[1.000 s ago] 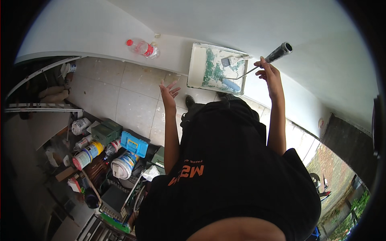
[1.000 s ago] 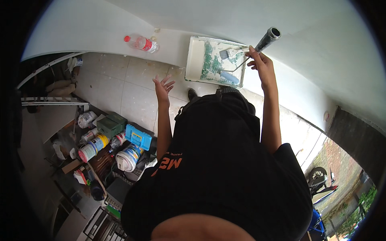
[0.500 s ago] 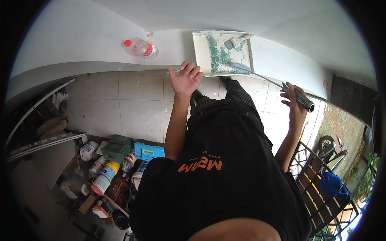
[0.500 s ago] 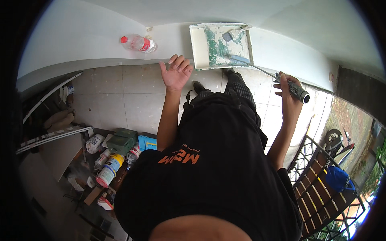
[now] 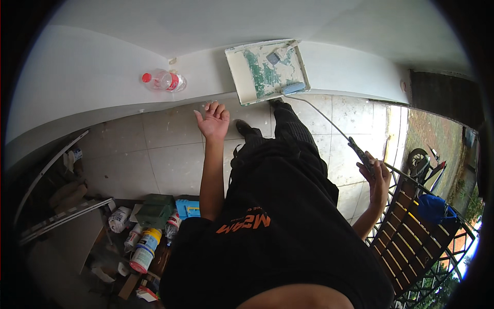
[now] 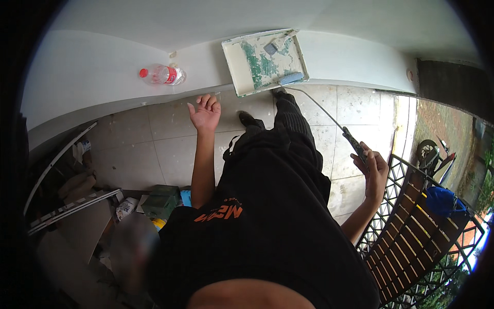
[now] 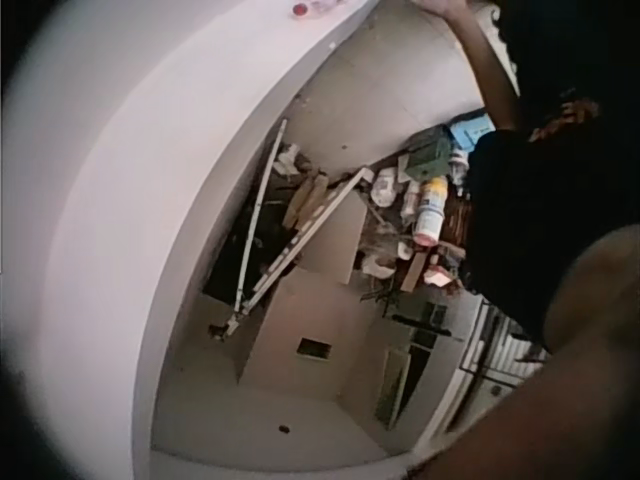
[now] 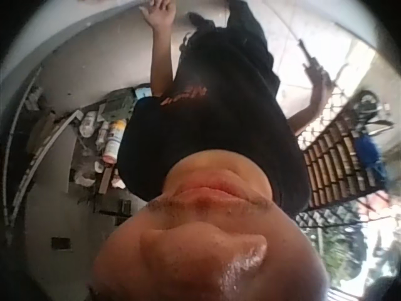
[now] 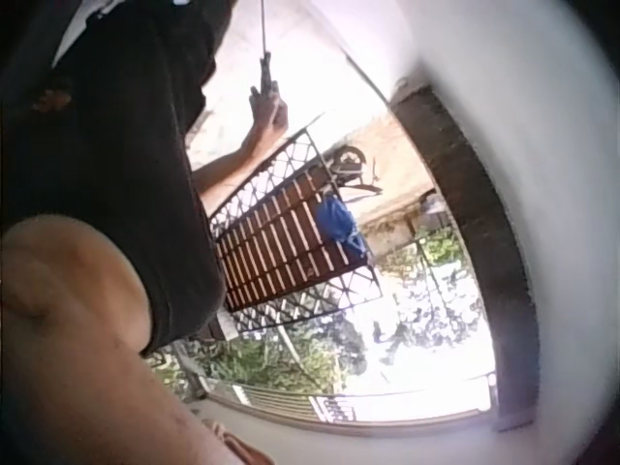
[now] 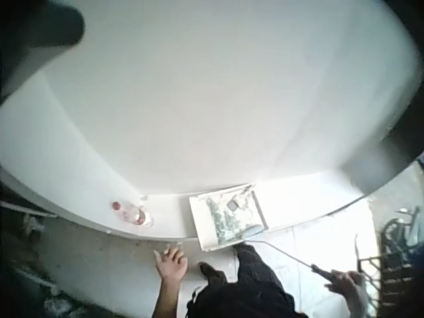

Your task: Use a paint roller to apply light blue paint to a white wall.

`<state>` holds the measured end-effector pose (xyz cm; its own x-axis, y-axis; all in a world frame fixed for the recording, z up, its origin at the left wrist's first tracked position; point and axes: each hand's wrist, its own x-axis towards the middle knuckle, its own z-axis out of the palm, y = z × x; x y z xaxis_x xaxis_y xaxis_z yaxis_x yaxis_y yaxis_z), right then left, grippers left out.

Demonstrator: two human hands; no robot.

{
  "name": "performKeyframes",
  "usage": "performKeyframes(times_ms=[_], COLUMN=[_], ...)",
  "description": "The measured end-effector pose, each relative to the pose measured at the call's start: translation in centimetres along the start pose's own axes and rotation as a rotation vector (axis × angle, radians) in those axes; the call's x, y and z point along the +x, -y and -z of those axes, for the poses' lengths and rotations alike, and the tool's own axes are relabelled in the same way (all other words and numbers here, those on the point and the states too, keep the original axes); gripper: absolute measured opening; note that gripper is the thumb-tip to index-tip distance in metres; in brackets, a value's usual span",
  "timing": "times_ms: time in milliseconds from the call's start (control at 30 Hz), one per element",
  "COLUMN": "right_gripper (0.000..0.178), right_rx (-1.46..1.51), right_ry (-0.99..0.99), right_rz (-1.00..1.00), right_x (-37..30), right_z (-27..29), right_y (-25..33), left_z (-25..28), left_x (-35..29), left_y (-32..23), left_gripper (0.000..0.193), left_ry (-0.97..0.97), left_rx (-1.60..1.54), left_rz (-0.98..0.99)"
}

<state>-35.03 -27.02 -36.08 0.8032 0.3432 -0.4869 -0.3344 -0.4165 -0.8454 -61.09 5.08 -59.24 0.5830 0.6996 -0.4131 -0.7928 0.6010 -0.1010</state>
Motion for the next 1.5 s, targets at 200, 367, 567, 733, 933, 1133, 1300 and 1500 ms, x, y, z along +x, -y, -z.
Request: performKeyframes(times_ms=[200, 367, 567, 733, 933, 1133, 1300, 1500], right_gripper=[0.036, 0.045, 0.042, 0.043, 0.042, 0.039, 0.040, 0.041], right_rx=[-0.794, -0.970, -1.282, -1.214, -1.380, -1.281, -1.257, -1.316], right_ry=[0.177, 0.140, 0.130, 0.322, 0.453, 0.659, 0.851, 0.935], right_rz=[-0.342, -0.336, -0.037, 0.115, 0.211, 0.449, 0.360, 0.318], right_x=[1.9, 5.2, 7.8, 13.5, 20.3, 27.9, 32.0, 33.6], right_z=[-0.8, -2.6, -3.4, -3.6, -5.4, -4.8, -5.6, -6.8], right_y=[-2.8, -6.0, -1.3, -1.7, 1.8, 2.0, 3.5, 5.9], left_z=[0.1, 0.6, 2.7, 2.8, 5.1, 5.0, 4.3, 3.2], left_x=[-0.2, 0.3, -0.7, -0.9, -0.9, 0.8, 2.6, 5.4], left_y=[-0.7, -0.1, 0.6, 2.5, 5.4, 12.2, 16.7, 20.1], left_gripper=[0.046, 0.045, 0.043, 0.040, 0.030, 0.030, 0.031, 0.031], left_ry=[-0.014, 0.023, -0.030, -0.077, -0.264, -0.540, -0.569, -0.791], left_rx=[0.031, 0.007, -0.009, 0.040, 0.089, -0.043, 0.137, 0.818], left_rz=[-0.034, -0.061, -0.086, -0.173, -0.490, -0.577, -0.506, -0.313])
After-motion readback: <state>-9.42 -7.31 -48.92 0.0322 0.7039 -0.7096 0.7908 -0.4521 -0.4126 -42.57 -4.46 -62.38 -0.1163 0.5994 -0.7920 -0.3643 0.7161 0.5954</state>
